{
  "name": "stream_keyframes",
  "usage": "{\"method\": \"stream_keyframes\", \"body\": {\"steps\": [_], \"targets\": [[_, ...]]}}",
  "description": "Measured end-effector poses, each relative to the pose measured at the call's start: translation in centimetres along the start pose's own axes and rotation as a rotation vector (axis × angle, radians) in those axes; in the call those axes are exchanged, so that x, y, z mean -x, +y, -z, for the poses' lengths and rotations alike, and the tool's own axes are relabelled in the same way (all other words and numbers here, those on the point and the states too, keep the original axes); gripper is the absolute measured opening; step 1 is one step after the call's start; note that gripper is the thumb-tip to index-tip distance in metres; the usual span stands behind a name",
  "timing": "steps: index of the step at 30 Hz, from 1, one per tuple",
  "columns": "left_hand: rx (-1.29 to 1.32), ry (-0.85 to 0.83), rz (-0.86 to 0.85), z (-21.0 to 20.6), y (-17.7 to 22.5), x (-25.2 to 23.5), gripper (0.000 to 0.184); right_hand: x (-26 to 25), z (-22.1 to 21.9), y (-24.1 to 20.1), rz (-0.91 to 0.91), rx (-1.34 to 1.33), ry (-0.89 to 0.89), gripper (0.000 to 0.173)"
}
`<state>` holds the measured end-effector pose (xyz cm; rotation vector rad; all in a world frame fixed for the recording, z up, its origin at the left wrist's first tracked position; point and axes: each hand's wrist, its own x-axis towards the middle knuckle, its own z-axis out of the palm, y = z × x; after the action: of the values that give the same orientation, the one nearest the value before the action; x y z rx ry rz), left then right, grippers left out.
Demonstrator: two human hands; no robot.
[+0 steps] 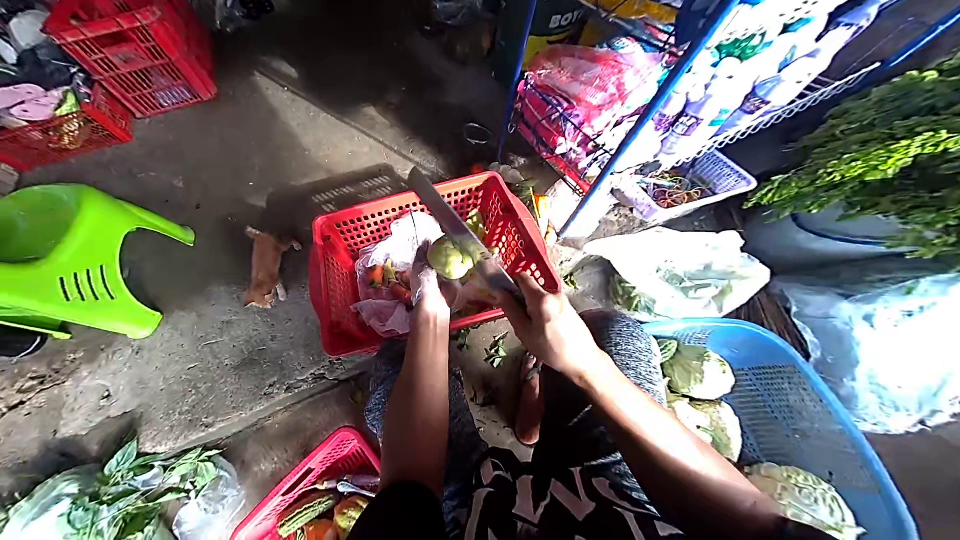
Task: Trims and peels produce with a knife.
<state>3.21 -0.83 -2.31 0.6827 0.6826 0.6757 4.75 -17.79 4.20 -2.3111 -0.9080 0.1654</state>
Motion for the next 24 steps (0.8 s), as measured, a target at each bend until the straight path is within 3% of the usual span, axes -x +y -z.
{"method": "stream_keyframes", "body": {"steps": [2,4,12,17,20,24], "targets": [[0.046,-0.041,0.030,0.3,0.5,-0.2,0.031,0.9,-0.1,-0.5,0.106,0.017,0.205,0.031],[0.141,-0.118,0.017,0.3,0.1,-0.3,0.028,1.4,0.0,-1.1,0.176,0.021,0.281,0.026],[0.104,-0.038,0.087,0.2,-0.8,0.1,0.029,-0.1,-3.5,-0.5,0.113,0.134,0.111,0.024],[0.052,-0.070,0.160,0.0,-1.7,1.5,0.028,-1.0,-5.6,0.8,0.171,0.125,0.210,0.023],[-0.155,0.007,0.033,-0.1,-1.3,1.2,0.032,-0.8,-4.8,0.7,0.050,0.101,0.027,0.029],[-0.154,0.031,0.027,-0.4,-1.7,1.1,0.030,-0.8,-5.5,1.2,0.035,0.111,0.048,0.029]]}}
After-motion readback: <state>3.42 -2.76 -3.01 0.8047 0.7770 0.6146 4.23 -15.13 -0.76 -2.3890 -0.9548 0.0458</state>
